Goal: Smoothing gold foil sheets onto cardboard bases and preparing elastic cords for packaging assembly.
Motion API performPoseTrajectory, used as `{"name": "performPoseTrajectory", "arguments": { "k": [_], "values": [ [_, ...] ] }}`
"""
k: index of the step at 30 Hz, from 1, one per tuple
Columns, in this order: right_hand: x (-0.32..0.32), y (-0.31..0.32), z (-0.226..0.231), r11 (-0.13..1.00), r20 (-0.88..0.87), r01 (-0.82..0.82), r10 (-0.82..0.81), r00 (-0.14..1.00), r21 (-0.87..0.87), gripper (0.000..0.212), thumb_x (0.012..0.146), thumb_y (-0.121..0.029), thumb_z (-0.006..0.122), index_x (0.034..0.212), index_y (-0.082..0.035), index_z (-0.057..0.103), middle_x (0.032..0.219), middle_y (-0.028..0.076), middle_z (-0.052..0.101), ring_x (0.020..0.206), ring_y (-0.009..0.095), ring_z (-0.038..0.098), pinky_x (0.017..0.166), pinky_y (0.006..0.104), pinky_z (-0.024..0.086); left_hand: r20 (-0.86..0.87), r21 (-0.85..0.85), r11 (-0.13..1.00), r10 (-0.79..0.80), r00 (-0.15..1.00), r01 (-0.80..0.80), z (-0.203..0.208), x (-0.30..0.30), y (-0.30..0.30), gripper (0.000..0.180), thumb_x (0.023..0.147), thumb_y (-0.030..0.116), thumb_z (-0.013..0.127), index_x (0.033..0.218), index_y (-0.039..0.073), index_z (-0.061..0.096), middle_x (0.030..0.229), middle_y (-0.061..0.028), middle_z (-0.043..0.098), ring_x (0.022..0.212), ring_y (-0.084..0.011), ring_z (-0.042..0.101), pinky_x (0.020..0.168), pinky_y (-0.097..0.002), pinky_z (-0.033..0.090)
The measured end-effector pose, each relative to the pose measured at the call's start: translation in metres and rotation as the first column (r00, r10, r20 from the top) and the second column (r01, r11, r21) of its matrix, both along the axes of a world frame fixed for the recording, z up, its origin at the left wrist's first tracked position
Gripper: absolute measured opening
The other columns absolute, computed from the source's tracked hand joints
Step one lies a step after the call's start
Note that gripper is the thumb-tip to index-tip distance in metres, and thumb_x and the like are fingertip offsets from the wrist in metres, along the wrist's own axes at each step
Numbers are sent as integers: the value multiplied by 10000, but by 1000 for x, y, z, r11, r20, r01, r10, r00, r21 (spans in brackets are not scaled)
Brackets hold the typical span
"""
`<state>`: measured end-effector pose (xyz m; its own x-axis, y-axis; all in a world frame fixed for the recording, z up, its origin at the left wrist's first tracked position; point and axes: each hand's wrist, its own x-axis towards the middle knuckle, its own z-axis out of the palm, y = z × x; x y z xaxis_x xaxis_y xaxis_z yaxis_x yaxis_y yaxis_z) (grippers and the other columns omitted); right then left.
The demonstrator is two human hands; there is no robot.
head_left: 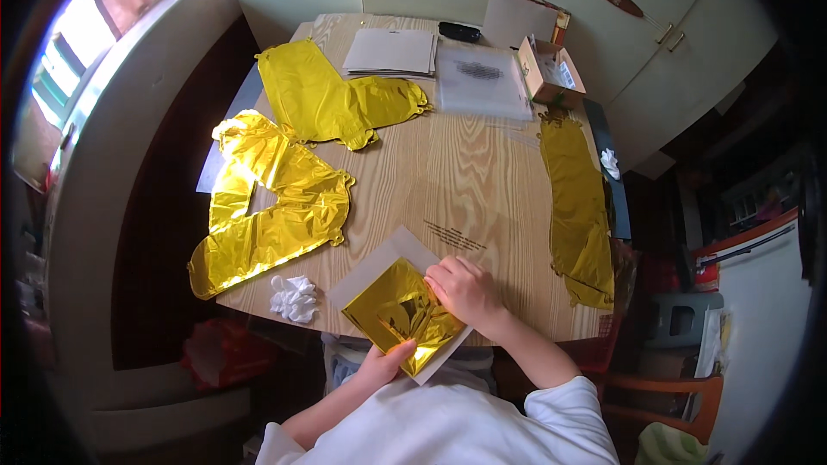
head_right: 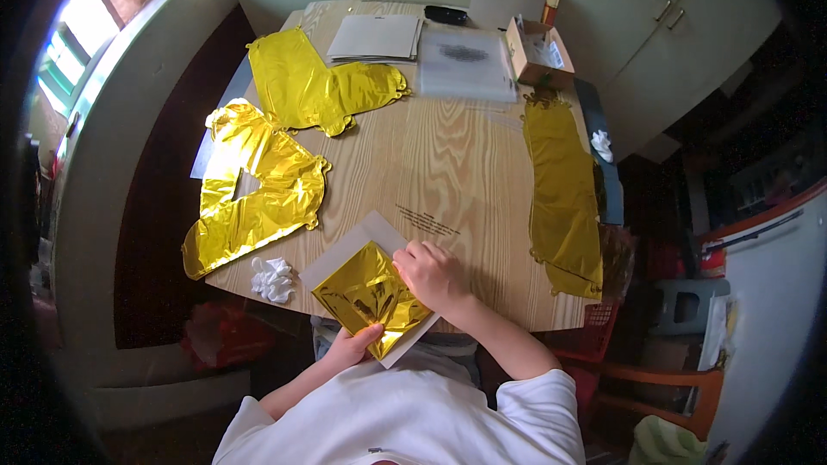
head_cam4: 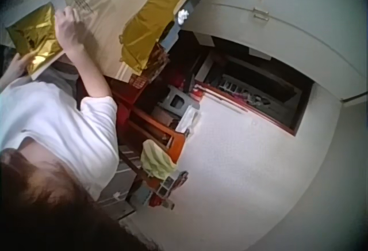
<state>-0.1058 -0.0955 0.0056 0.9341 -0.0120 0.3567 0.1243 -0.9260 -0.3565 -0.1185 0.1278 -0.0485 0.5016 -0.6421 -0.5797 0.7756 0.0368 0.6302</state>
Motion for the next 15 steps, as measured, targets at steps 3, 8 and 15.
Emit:
{"name": "performPoseTrajectory", "arguments": {
  "k": [3, 8, 15],
  "values": [
    [-2, 5, 1, 998, 12, -1, 2, 1000, -57, 125, 794, -162, 697, 820, -121, 582, 737, 19, 538, 687, 196, 613, 591, 322, 503, -5, 2, 1000, 18, 1000, -18, 2, 0, -5, 265, 951, 122, 585, 1194, 26, 538, 1081, -26, 604, 943, -96, 579, 787, -256, 490],
    [-3, 13, 7, 969, 86, -20, 43, 995, -248, 93, 760, -130, 616, 746, -125, 524, 694, 0, 490, 643, 143, 591, 506, 282, 495, -25, -30, 998, 51, 998, -52, 13, -2, -15, 279, 957, 120, 575, 1215, 23, 530, 1106, -34, 599, 962, -96, 570, 798, -256, 485],
    [-6, 28, 12, 965, 52, -38, 53, 997, -258, 92, 739, -135, 634, 795, -115, 564, 677, 2, 474, 617, 150, 564, 504, 285, 469, 89, -32, 999, 29, 996, -26, 6, -5, -25, 259, 972, 189, 560, 1192, 56, 527, 1001, -24, 615, 836, -113, 621, 628, -248, 522]
  ]
}}
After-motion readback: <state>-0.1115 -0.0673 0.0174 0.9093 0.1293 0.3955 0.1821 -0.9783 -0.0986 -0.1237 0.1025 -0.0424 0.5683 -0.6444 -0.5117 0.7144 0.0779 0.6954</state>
